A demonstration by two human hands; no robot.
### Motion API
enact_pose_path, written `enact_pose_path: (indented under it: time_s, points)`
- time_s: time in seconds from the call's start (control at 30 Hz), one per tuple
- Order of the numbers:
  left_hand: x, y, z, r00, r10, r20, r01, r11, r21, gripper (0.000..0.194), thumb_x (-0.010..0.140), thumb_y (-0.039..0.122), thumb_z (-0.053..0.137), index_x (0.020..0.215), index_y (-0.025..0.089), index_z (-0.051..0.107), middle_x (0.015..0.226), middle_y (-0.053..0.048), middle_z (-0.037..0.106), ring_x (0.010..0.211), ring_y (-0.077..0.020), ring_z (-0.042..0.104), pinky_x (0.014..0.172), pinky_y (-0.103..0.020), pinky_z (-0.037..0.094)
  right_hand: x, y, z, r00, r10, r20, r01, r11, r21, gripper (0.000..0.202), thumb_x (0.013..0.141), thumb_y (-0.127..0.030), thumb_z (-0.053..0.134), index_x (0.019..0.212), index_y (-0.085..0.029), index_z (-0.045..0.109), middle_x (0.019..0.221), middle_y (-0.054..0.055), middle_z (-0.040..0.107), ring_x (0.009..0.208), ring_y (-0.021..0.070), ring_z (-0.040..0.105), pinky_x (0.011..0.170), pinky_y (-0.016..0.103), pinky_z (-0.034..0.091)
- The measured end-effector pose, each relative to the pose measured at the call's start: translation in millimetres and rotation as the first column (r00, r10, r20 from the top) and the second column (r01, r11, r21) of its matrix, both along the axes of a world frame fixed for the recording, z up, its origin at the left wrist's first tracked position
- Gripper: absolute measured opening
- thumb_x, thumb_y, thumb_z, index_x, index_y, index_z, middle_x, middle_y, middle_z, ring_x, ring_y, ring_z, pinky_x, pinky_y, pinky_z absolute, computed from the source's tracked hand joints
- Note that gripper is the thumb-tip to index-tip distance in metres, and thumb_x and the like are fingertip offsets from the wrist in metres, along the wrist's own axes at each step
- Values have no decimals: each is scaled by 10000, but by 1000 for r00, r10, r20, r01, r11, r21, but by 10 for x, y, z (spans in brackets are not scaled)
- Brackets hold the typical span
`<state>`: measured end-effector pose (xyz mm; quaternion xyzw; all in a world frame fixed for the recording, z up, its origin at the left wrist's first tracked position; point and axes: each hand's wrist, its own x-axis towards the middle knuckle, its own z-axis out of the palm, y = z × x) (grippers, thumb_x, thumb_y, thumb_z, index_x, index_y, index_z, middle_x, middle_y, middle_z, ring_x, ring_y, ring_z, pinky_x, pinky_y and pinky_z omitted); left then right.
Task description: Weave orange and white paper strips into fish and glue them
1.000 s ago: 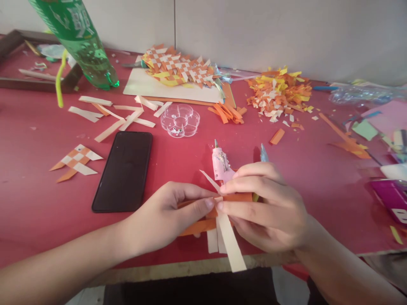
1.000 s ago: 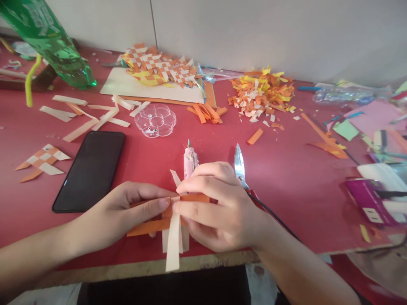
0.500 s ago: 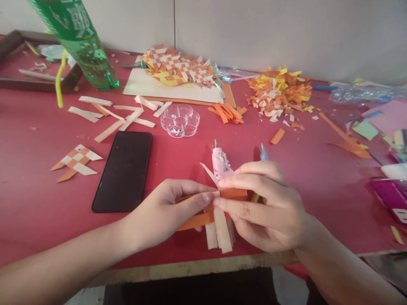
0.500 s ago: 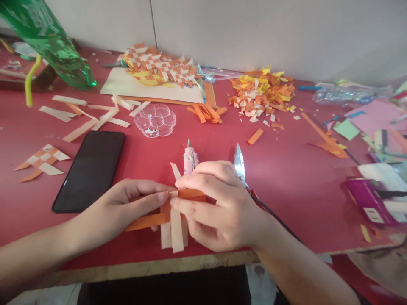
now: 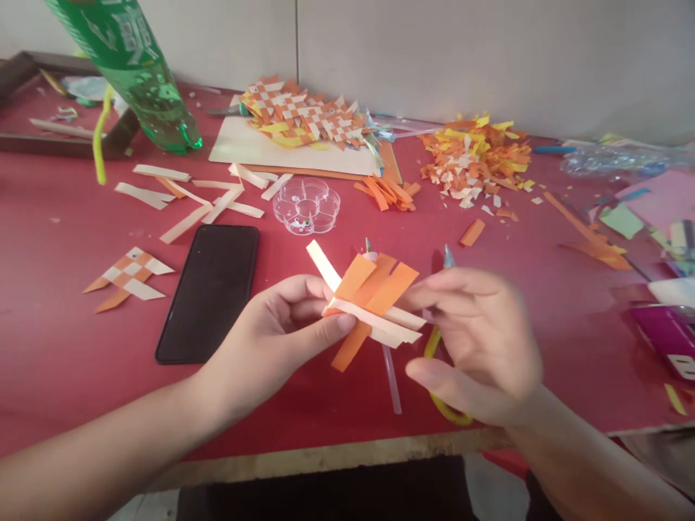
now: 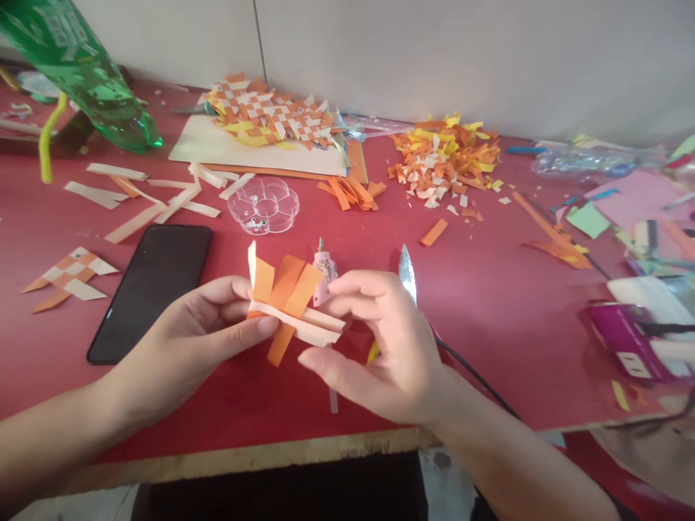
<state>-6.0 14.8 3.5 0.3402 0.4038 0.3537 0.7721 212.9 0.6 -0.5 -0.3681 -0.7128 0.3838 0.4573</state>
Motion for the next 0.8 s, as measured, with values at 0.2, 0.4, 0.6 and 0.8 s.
enact_pose_path:
  time_s: [0.2,0.4,0.6,0.8]
  points:
    - [-16,-23,11,998,-42,-41,44,999,29,147,798,295,763,889,214,682,882,6,747,817,-132,679,717,-213,518,-85,-31,10,997,-68,33,69,997,-44,365,854,-83,612,1117,-303,487,720,-63,664,573,106,646,520,191,532]
    - [-27,-36,-3,986,52,-157,-45,998,47,137,764,349,787,763,218,747,751,27,727,700,-94,624,662,-190,478,-69,-22,3,999,-45,2,45,996,-74,396,834,-71,633,1127,-295,487,795,-39,702,650,122,689,574,195,567]
    - [-31,-28,12,970,58,-238,-45,997,60,183,741,402,794,745,221,768,762,13,741,735,-124,642,697,-221,484,-68,-13,34,998,-57,26,58,998,-23,390,819,-67,655,1106,-275,493,759,-51,695,657,111,682,601,189,577]
    - [-47,-31,8,945,59,-321,-28,995,100,259,750,464,766,796,209,766,731,-2,712,694,-141,621,632,-240,461,-54,-13,-2,997,-54,57,56,997,-48,347,845,-98,644,1099,-272,485,781,-41,698,712,127,704,655,215,615]
